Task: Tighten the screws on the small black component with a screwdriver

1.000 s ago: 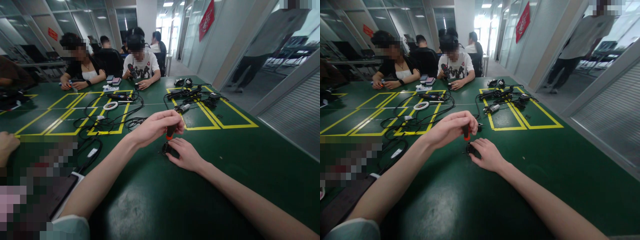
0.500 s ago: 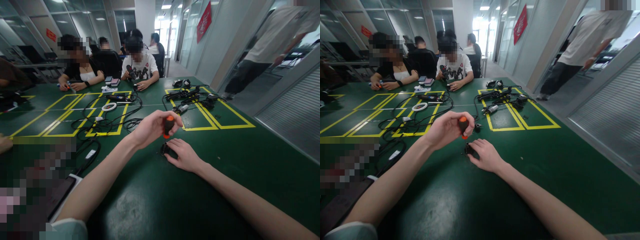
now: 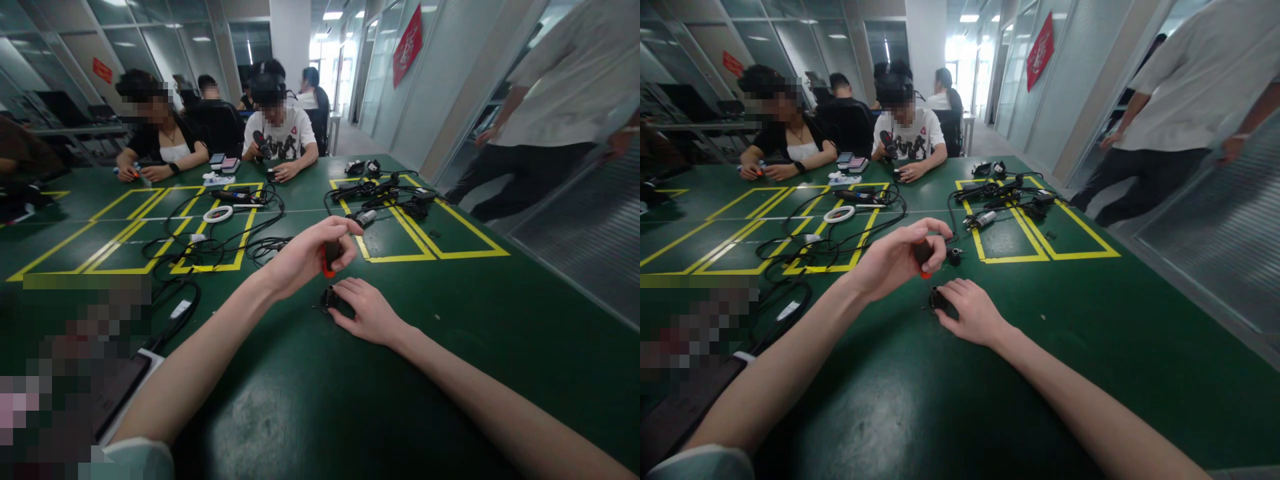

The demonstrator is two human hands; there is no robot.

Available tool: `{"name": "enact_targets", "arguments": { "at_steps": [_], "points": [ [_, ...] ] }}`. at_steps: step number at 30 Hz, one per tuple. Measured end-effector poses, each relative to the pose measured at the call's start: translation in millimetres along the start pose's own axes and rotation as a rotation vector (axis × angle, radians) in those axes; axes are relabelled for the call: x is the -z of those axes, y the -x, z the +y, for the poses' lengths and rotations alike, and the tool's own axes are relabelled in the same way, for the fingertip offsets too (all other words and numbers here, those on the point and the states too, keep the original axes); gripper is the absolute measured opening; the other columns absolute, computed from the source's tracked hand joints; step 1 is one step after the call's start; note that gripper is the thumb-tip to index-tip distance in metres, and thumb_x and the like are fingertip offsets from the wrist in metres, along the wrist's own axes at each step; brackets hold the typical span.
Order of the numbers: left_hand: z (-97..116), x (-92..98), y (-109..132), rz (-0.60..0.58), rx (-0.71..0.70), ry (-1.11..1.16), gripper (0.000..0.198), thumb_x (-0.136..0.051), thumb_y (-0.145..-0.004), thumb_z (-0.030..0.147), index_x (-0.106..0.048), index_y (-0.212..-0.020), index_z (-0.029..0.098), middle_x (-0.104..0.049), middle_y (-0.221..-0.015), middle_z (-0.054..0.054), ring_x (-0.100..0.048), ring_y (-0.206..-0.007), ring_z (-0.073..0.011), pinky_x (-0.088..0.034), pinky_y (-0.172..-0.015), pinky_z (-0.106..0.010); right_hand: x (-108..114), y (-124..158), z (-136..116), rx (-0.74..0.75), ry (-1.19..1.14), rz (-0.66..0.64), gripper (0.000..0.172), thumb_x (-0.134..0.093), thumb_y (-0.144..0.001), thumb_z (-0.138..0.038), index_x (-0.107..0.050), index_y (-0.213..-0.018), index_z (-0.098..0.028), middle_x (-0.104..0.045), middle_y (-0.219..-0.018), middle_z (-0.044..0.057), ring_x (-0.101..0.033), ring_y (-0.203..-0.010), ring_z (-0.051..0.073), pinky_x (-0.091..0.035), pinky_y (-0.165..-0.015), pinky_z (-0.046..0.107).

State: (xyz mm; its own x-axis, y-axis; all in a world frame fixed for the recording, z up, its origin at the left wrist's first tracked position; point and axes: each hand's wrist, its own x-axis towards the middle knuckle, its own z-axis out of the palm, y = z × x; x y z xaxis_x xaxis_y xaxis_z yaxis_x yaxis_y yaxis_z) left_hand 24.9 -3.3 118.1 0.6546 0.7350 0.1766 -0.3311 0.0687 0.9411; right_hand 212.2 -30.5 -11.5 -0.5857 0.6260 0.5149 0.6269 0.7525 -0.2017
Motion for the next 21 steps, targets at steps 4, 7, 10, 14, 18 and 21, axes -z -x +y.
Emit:
{"name": "enact_targets", "arguments": {
  "at_steps": [4, 7, 10, 14, 18, 21],
  "points": [
    [0.4, 5.4, -1.2, -0.032, -0.006, -0.022, 0.032, -0.063, -0.089, 0.042, -0.070, -0.087, 0.011, -0.062, -0.077, -0.004, -0.057, -0.075, -0.0142, -0.046, -0.073, -0.027, -0.1, 0.0, 0.5, 0.006, -0.004, -0.001, 0.018, -0.065, -0.094, -0.023, -0.070, -0.107, -0.013, -0.078, -0.102, 0.016, -0.073, -0.090, 0.029, -0.061, -0.081, 0.044],
    [0.0, 4.5, -0.1, -0.041, 0.021, -0.081, 0.028, -0.074, -0.087, 0.040, -0.066, -0.087, 0.014, -0.070, -0.090, -0.006, -0.065, -0.087, -0.0159, -0.048, -0.078, -0.027, -0.9, 0.7, 1.3, 0.004, -0.002, 0.002, 0.019, -0.065, -0.094, -0.024, -0.070, -0.109, -0.014, -0.078, -0.104, 0.016, -0.073, -0.093, 0.029, -0.061, -0.082, 0.045],
    [-0.9, 0.3, 1.8, -0.057, 0.032, -0.069, 0.036, -0.085, -0.081, 0.038, -0.055, -0.087, 0.018, -0.071, -0.089, -0.003, -0.067, -0.080, -0.0140, -0.047, -0.073, -0.026, -1.5, 1.3, 1.7, -0.007, -0.002, 0.007, 0.018, -0.066, -0.093, -0.025, -0.070, -0.108, -0.015, -0.078, -0.103, 0.015, -0.072, -0.093, 0.029, -0.060, -0.083, 0.044],
    [-0.6, -1.6, 2.8, -0.062, 0.055, -0.071, 0.037, -0.081, -0.085, 0.036, -0.047, -0.084, 0.020, -0.051, -0.057, 0.009, -0.042, -0.049, -0.0063, -0.032, -0.053, -0.021, -1.0, 1.1, 1.3, -0.005, -0.008, 0.000, 0.016, -0.067, -0.092, -0.024, -0.070, -0.105, -0.015, -0.078, -0.100, 0.015, -0.072, -0.088, 0.028, -0.060, -0.078, 0.043],
    [1.8, 2.7, 1.4, -0.073, 0.060, -0.027, 0.032, -0.068, -0.089, 0.046, -0.060, -0.084, 0.016, -0.049, -0.060, 0.004, -0.044, -0.055, -0.0097, -0.037, -0.056, -0.024, 0.5, 0.1, 0.3, 0.000, -0.015, -0.007, 0.016, -0.066, -0.094, -0.024, -0.070, -0.106, -0.013, -0.078, -0.102, 0.016, -0.072, -0.090, 0.029, -0.060, -0.080, 0.044],
    [2.2, 5.7, 0.3, -0.069, 0.065, 0.007, 0.037, -0.062, -0.089, 0.049, -0.067, -0.083, 0.013, -0.055, -0.068, -0.001, -0.052, -0.065, -0.0132, -0.044, -0.064, -0.027, 1.3, -0.1, 0.1, -0.003, -0.019, -0.012, 0.017, -0.064, -0.095, -0.024, -0.070, -0.107, -0.013, -0.078, -0.103, 0.017, -0.072, -0.091, 0.029, -0.061, -0.081, 0.045]
  ]
}}
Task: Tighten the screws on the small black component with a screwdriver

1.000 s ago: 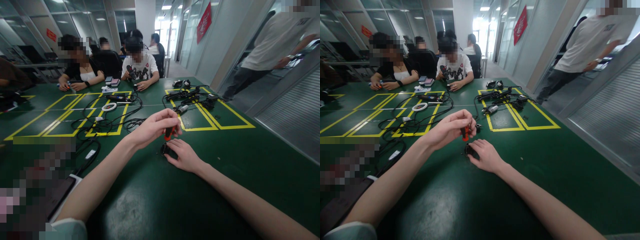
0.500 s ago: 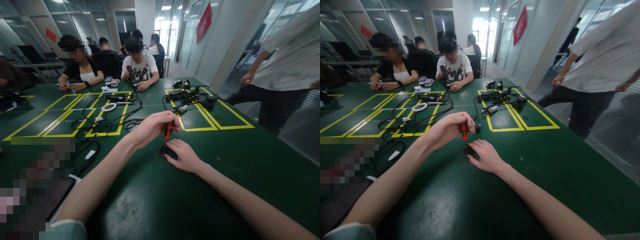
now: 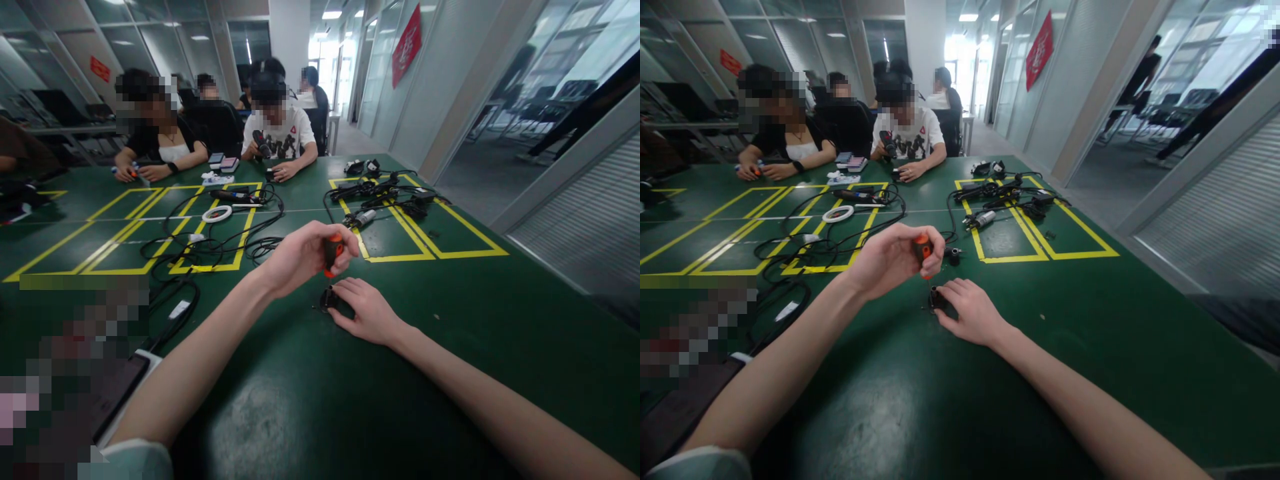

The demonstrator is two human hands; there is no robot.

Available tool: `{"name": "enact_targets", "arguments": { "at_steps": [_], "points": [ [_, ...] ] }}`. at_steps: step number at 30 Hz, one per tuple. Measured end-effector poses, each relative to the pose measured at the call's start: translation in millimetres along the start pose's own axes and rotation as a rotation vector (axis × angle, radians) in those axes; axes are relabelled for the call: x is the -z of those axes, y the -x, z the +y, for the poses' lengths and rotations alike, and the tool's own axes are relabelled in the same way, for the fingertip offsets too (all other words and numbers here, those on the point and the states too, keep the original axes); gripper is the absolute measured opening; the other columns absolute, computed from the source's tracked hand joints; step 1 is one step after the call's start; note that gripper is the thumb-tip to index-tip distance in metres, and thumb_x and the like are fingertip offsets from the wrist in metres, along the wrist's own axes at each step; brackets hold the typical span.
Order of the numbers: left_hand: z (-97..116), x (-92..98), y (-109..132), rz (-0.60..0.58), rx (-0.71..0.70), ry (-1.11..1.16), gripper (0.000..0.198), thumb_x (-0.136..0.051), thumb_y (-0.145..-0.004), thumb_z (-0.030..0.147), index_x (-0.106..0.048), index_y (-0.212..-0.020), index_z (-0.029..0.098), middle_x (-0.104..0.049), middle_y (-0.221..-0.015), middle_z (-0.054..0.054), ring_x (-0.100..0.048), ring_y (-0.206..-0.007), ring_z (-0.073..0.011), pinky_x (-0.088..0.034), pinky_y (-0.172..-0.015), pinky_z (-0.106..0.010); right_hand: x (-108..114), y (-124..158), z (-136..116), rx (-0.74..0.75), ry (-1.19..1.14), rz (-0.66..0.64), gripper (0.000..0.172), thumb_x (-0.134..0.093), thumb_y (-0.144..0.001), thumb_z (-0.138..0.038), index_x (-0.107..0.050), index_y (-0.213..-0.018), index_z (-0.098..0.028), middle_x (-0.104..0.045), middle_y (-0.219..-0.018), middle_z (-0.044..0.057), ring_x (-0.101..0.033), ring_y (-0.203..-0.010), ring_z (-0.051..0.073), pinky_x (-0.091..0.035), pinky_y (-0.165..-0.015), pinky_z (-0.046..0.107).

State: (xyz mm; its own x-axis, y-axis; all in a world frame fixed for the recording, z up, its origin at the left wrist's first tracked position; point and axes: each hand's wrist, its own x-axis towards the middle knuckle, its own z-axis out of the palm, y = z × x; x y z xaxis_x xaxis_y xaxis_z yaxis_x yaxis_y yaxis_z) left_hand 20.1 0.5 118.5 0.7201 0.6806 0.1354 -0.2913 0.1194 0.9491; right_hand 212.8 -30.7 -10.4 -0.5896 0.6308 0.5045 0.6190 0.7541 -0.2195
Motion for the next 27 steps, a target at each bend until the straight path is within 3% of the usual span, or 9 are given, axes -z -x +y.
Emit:
{"name": "enact_targets", "arguments": {
  "at_steps": [6, 10, 13, 17, 20, 24, 27],
  "points": [
    [-2.0, -3.5, 0.5, 0.003, -0.017, -0.064, 0.036, -0.085, -0.079, 0.039, -0.059, -0.084, 0.015, -0.070, -0.093, -0.005, -0.067, -0.084, -0.0148, -0.050, -0.080, -0.029, -1.1, 1.5, 0.6, -0.014, 0.003, 0.005, 0.019, -0.063, -0.094, -0.025, -0.070, -0.109, -0.016, -0.079, -0.104, 0.016, -0.073, -0.094, 0.029, -0.061, -0.085, 0.047],
    [-2.5, -7.3, 1.5, 0.015, -0.014, -0.064, 0.047, -0.087, -0.078, 0.036, -0.042, -0.079, 0.020, -0.061, -0.070, 0.005, -0.053, -0.060, -0.0080, -0.041, -0.062, -0.024, -1.2, 1.2, 0.1, -0.015, 0.003, -0.002, 0.017, -0.063, -0.094, -0.025, -0.070, -0.106, -0.015, -0.078, -0.101, 0.015, -0.072, -0.091, 0.029, -0.061, -0.082, 0.046],
    [-1.6, -6.9, 1.1, 0.047, -0.022, -0.081, 0.034, -0.079, -0.083, 0.040, -0.052, -0.086, 0.020, -0.051, -0.061, 0.007, -0.043, -0.056, -0.0084, -0.033, -0.056, -0.023, -0.4, 0.3, -0.1, -0.009, 0.002, -0.007, 0.017, -0.064, -0.094, -0.025, -0.070, -0.106, -0.015, -0.078, -0.101, 0.015, -0.072, -0.091, 0.029, -0.061, -0.082, 0.045],
    [-0.6, -2.2, -0.6, 0.014, -0.041, -0.042, 0.035, -0.062, -0.089, 0.048, -0.067, -0.090, 0.013, -0.056, -0.066, 0.000, -0.050, -0.063, -0.0133, -0.041, -0.062, -0.027, 0.0, 0.0, 0.5, -0.001, 0.000, -0.006, 0.017, -0.065, -0.094, -0.024, -0.070, -0.107, -0.014, -0.078, -0.103, 0.016, -0.072, -0.092, 0.028, -0.061, -0.083, 0.043],
    [-1.2, 1.0, -0.9, 0.005, -0.034, -0.051, 0.034, -0.066, -0.089, 0.045, -0.068, -0.084, 0.012, -0.062, -0.073, -0.003, -0.056, -0.072, -0.0138, -0.045, -0.068, -0.027, -0.2, 0.6, 0.4, -0.001, -0.001, -0.001, 0.017, -0.065, -0.095, -0.024, -0.070, -0.107, -0.014, -0.078, -0.103, 0.016, -0.072, -0.092, 0.028, -0.061, -0.082, 0.044],
    [-2.4, -0.4, 1.1, -0.024, -0.038, -0.091, 0.033, -0.084, -0.081, 0.038, -0.061, -0.082, 0.015, -0.067, -0.083, -0.003, -0.062, -0.077, -0.0132, -0.047, -0.072, -0.026, -0.2, 1.3, -0.6, -0.014, 0.000, 0.002, 0.016, -0.064, -0.094, -0.025, -0.070, -0.106, -0.016, -0.079, -0.102, 0.015, -0.072, -0.092, 0.028, -0.061, -0.082, 0.044],
    [-2.5, -4.6, 2.3, -0.028, -0.042, -0.080, 0.046, -0.090, -0.075, 0.033, -0.047, -0.077, 0.019, -0.065, -0.078, 0.001, -0.060, -0.067, -0.0102, -0.046, -0.066, -0.025, -0.3, 1.6, -0.6, -0.018, 0.000, 0.004, 0.018, -0.064, -0.093, -0.025, -0.070, -0.109, -0.016, -0.079, -0.104, 0.015, -0.072, -0.091, 0.029, -0.061, -0.081, 0.045]
  ]
}}
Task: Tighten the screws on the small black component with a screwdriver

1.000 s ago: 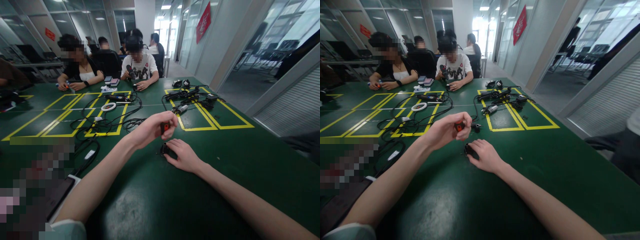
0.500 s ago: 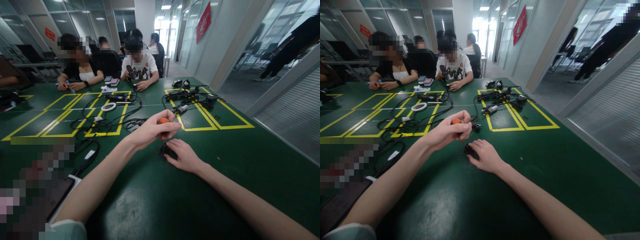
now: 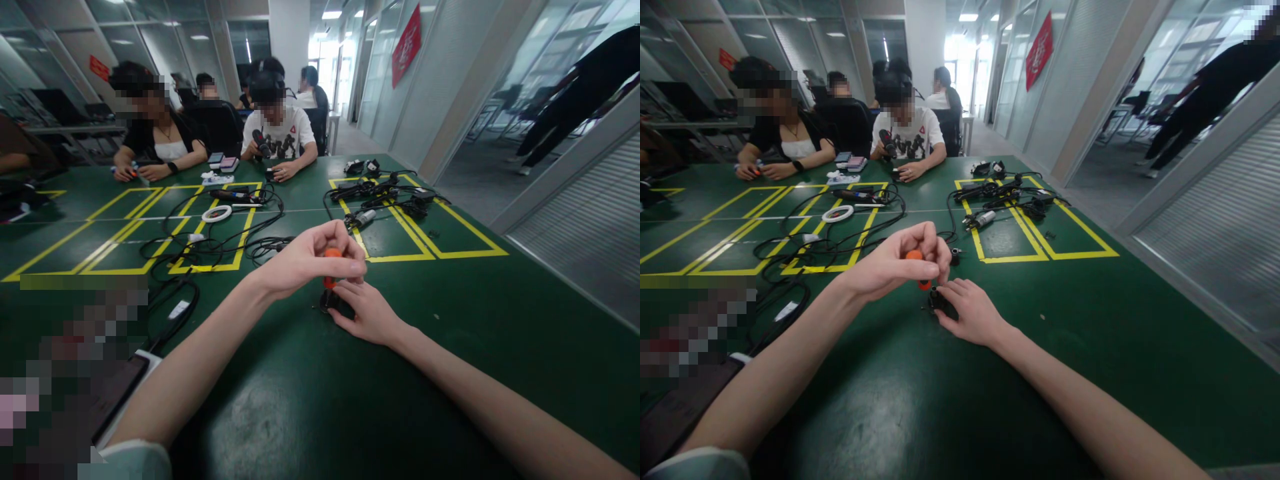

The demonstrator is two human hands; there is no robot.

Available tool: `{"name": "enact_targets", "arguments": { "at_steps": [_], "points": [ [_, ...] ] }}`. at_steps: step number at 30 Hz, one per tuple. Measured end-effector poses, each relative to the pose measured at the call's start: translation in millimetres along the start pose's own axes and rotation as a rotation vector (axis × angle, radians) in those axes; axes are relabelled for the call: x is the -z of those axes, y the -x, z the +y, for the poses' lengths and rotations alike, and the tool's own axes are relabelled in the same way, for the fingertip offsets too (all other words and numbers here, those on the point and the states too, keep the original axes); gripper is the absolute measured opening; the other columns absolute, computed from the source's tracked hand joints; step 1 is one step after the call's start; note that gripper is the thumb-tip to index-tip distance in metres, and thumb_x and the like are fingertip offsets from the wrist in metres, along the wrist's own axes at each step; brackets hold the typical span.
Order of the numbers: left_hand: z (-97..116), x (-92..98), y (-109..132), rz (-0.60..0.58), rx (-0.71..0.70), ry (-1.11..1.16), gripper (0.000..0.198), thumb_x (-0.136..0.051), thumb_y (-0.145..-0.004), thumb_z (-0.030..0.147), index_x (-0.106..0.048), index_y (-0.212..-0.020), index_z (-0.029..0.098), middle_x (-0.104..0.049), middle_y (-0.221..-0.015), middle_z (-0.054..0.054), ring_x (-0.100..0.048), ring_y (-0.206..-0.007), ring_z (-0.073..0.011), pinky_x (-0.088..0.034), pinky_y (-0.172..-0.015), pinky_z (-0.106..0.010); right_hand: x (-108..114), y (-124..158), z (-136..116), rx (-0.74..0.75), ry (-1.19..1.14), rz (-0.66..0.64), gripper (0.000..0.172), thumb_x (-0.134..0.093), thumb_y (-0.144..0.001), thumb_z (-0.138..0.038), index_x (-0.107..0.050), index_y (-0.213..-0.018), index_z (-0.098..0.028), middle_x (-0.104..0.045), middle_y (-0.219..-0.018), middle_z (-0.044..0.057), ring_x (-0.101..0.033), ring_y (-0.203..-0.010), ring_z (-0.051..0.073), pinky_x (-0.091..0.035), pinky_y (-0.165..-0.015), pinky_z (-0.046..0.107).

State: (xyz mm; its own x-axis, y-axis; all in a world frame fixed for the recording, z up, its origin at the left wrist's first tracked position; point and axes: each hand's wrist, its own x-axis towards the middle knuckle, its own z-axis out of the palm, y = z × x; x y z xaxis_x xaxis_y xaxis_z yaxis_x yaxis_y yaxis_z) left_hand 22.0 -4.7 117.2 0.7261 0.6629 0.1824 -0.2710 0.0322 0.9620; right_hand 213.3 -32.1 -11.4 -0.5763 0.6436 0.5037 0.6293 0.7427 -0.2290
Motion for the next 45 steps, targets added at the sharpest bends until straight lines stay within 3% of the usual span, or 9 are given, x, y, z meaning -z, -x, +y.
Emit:
{"name": "enact_targets", "arguments": {
  "at_steps": [4, 11, 16, 20, 24, 30, 37, 41, 45],
  "points": [
    [1.8, -2.5, -0.1, 0.065, 0.044, -0.014, 0.046, -0.086, -0.079, 0.038, -0.043, -0.080, 0.021, -0.049, -0.062, 0.009, -0.040, -0.052, -0.0058, -0.030, -0.053, -0.022, -0.8, -0.3, 1.1, 0.001, -0.003, -0.006, 0.017, -0.065, -0.093, -0.024, -0.069, -0.107, -0.016, -0.078, -0.101, 0.015, -0.072, -0.090, 0.029, -0.061, -0.081, 0.045],
    [3.1, 5.5, -2.6, 0.017, -0.004, 0.049, 0.037, -0.059, -0.089, 0.048, -0.070, -0.087, 0.012, -0.056, -0.068, -0.003, -0.051, -0.066, -0.0149, -0.043, -0.064, -0.029, -0.6, -1.2, 0.8, 0.013, -0.003, -0.011, 0.018, -0.064, -0.094, -0.023, -0.070, -0.107, -0.013, -0.078, -0.104, 0.018, -0.073, -0.091, 0.030, -0.061, -0.082, 0.046],
    [0.9, 4.9, -1.6, 0.023, 0.006, 0.021, 0.028, -0.077, -0.085, 0.039, -0.065, -0.082, 0.014, -0.067, -0.086, -0.004, -0.062, -0.081, -0.0135, -0.049, -0.076, -0.025, -0.1, -0.3, 1.4, 0.002, -0.004, -0.016, 0.018, -0.064, -0.094, -0.024, -0.070, -0.109, -0.016, -0.078, -0.105, 0.016, -0.073, -0.094, 0.029, -0.061, -0.084, 0.046],
    [0.2, 0.3, 0.0, -0.007, 0.005, 0.018, 0.045, -0.091, -0.075, 0.035, -0.049, -0.079, 0.018, -0.068, -0.087, -0.001, -0.062, -0.071, -0.0102, -0.048, -0.068, -0.024, -0.7, 0.4, 1.5, -0.006, -0.006, -0.016, 0.019, -0.064, -0.094, -0.026, -0.070, -0.109, -0.017, -0.078, -0.105, 0.015, -0.073, -0.093, 0.029, -0.061, -0.083, 0.046],
    [1.5, -0.9, 0.5, 0.017, 0.044, -0.007, 0.042, -0.085, -0.080, 0.038, -0.047, -0.084, 0.021, -0.053, -0.063, 0.008, -0.042, -0.052, -0.0060, -0.030, -0.052, -0.021, -1.1, -0.4, 1.0, -0.007, 0.002, -0.016, 0.017, -0.064, -0.094, -0.026, -0.070, -0.107, -0.017, -0.079, -0.102, 0.014, -0.072, -0.090, 0.029, -0.060, -0.081, 0.046],
    [3.1, 5.7, -0.9, -0.014, 0.012, 0.045, 0.036, -0.060, -0.091, 0.047, -0.070, -0.091, 0.012, -0.059, -0.072, -0.003, -0.053, -0.068, -0.0138, -0.044, -0.065, -0.027, -0.3, -1.5, 0.8, 0.016, 0.013, -0.003, 0.016, -0.065, -0.094, -0.024, -0.070, -0.106, -0.015, -0.078, -0.103, 0.016, -0.072, -0.091, 0.029, -0.060, -0.081, 0.044],
    [-0.6, 3.2, -0.2, -0.012, -0.017, -0.021, 0.038, -0.090, -0.077, 0.037, -0.060, -0.085, 0.016, -0.066, -0.088, -0.002, -0.063, -0.081, -0.0125, -0.048, -0.077, -0.027, 1.6, -1.5, -1.2, 0.011, 0.014, 0.015, 0.014, -0.066, -0.093, -0.024, -0.070, -0.104, -0.016, -0.078, -0.100, 0.014, -0.072, -0.089, 0.028, -0.060, -0.080, 0.043],
    [-0.9, -0.2, -0.2, 0.018, 0.015, 0.010, 0.054, -0.092, -0.075, 0.036, -0.040, -0.078, 0.021, -0.059, -0.075, 0.005, -0.053, -0.060, -0.0067, -0.042, -0.062, -0.024, 0.5, -1.4, -0.8, 0.015, 0.017, 0.020, 0.016, -0.068, -0.093, -0.027, -0.070, -0.103, -0.015, -0.079, -0.099, 0.014, -0.072, -0.087, 0.028, -0.060, -0.078, 0.042],
    [0.8, 0.4, -0.6, 0.048, 0.021, -0.023, 0.039, -0.085, -0.079, 0.038, -0.052, -0.088, 0.019, -0.053, -0.067, 0.007, -0.044, -0.058, -0.0075, -0.035, -0.057, -0.023, -1.2, -1.6, 0.2, 0.019, 0.026, 0.022, 0.018, -0.068, -0.096, -0.031, -0.070, -0.101, -0.014, -0.078, -0.094, 0.014, -0.071, -0.085, 0.028, -0.059, -0.076, 0.042]
  ]
}}
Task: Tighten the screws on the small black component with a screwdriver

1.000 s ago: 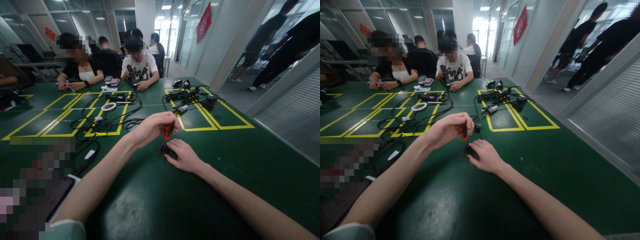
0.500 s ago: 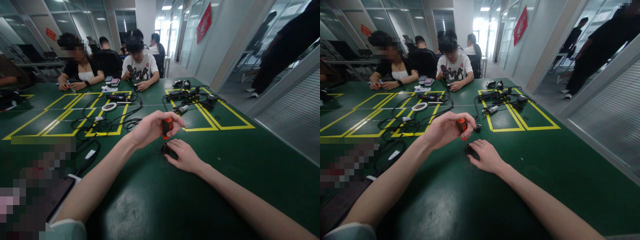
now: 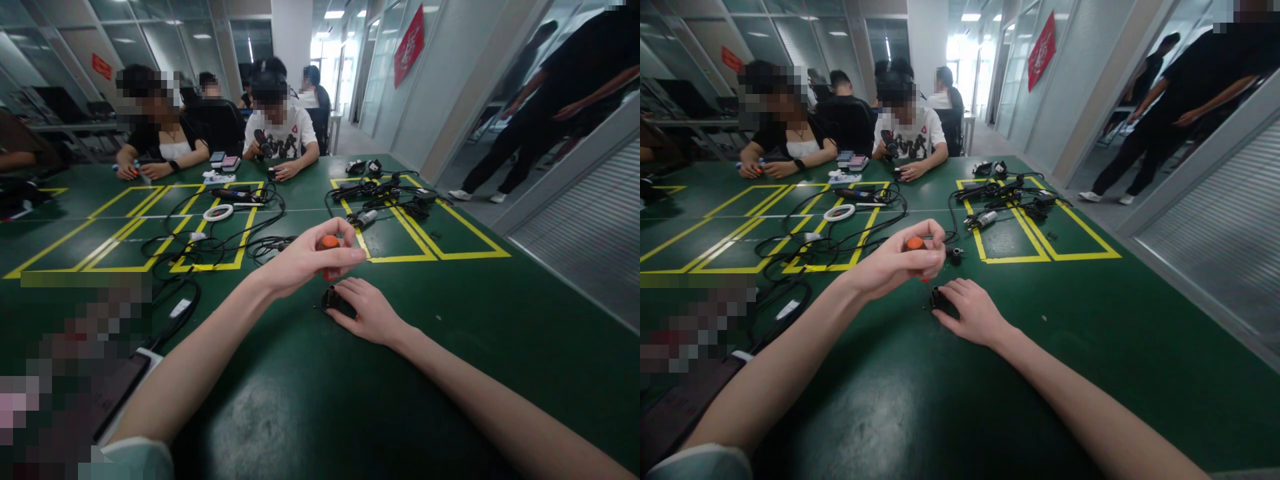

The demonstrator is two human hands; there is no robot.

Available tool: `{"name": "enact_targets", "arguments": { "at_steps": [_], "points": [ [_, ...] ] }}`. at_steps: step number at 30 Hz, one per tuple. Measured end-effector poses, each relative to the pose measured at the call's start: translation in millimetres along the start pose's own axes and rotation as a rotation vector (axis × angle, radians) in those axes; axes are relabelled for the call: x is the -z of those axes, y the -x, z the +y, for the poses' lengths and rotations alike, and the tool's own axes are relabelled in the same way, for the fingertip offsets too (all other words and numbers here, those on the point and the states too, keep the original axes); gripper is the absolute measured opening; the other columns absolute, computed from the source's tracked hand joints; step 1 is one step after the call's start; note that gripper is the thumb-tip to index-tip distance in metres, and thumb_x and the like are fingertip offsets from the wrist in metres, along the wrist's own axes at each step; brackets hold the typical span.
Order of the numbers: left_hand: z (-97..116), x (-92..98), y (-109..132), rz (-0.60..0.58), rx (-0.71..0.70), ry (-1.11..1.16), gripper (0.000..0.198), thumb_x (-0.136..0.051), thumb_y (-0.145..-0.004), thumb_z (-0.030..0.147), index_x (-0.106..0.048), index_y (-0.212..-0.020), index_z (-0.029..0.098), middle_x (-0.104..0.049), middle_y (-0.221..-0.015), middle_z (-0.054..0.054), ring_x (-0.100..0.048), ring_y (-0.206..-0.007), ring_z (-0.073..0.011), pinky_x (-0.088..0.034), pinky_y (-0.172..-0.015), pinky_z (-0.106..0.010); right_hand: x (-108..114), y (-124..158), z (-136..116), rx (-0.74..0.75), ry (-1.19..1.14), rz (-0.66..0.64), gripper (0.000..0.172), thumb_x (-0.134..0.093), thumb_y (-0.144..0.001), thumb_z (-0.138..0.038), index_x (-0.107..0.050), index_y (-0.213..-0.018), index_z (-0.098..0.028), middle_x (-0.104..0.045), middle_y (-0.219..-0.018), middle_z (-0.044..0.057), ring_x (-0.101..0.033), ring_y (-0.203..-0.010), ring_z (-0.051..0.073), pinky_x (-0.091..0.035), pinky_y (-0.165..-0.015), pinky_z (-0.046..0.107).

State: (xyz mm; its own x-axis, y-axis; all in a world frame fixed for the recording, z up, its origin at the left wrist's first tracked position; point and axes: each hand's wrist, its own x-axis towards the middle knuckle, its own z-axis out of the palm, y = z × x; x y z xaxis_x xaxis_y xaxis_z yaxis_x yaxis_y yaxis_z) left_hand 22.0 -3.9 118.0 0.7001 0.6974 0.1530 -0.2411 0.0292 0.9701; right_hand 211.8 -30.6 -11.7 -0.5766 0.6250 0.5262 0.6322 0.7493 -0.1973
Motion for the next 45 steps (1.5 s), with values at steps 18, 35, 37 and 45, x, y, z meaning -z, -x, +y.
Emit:
{"name": "enact_targets", "arguments": {
  "at_steps": [18, 35, 37, 45],
  "points": [
    [0.8, 2.8, 1.6, -0.134, 0.023, 0.022, 0.039, -0.084, -0.083, 0.035, -0.048, -0.085, 0.020, -0.052, -0.060, 0.009, -0.044, -0.052, -0.0064, -0.033, -0.054, -0.020, 0.5, 0.2, -0.8, -0.010, -0.020, -0.021, 0.017, -0.063, -0.099, -0.031, -0.070, -0.102, -0.016, -0.079, -0.101, 0.015, -0.073, -0.086, 0.028, -0.061, -0.077, 0.043],
    [0.5, 0.7, 2.3, -0.114, 0.005, 0.005, 0.047, -0.089, -0.080, 0.037, -0.045, -0.079, 0.019, -0.058, -0.074, 0.005, -0.052, -0.064, -0.0079, -0.042, -0.064, -0.024, 0.2, 0.8, -1.0, -0.015, -0.069, -0.044, 0.014, -0.059, -0.099, -0.027, -0.068, -0.104, -0.018, -0.077, -0.100, 0.013, -0.071, -0.090, 0.027, -0.060, -0.082, 0.042],
    [0.5, -0.6, 2.7, -0.088, 0.018, -0.016, 0.047, -0.087, -0.081, 0.040, -0.044, -0.080, 0.020, -0.051, -0.068, 0.008, -0.044, -0.060, -0.0068, -0.036, -0.060, -0.023, -0.5, 0.4, -0.9, -0.014, -0.077, -0.056, 0.012, -0.060, -0.098, -0.026, -0.068, -0.102, -0.018, -0.076, -0.100, 0.013, -0.071, -0.089, 0.027, -0.060, -0.082, 0.042],
    [1.1, 2.3, -0.8, -0.145, -0.002, 0.058, 0.032, -0.057, -0.093, 0.042, -0.068, -0.097, 0.012, -0.057, -0.075, -0.002, -0.050, -0.071, -0.0141, -0.042, -0.069, -0.028, 0.6, 0.0, 1.5, -0.004, -0.079, -0.076, 0.014, -0.062, -0.097, -0.028, -0.068, -0.102, -0.016, -0.077, -0.099, 0.014, -0.072, -0.092, 0.028, -0.060, -0.084, 0.044]
  ]
}}
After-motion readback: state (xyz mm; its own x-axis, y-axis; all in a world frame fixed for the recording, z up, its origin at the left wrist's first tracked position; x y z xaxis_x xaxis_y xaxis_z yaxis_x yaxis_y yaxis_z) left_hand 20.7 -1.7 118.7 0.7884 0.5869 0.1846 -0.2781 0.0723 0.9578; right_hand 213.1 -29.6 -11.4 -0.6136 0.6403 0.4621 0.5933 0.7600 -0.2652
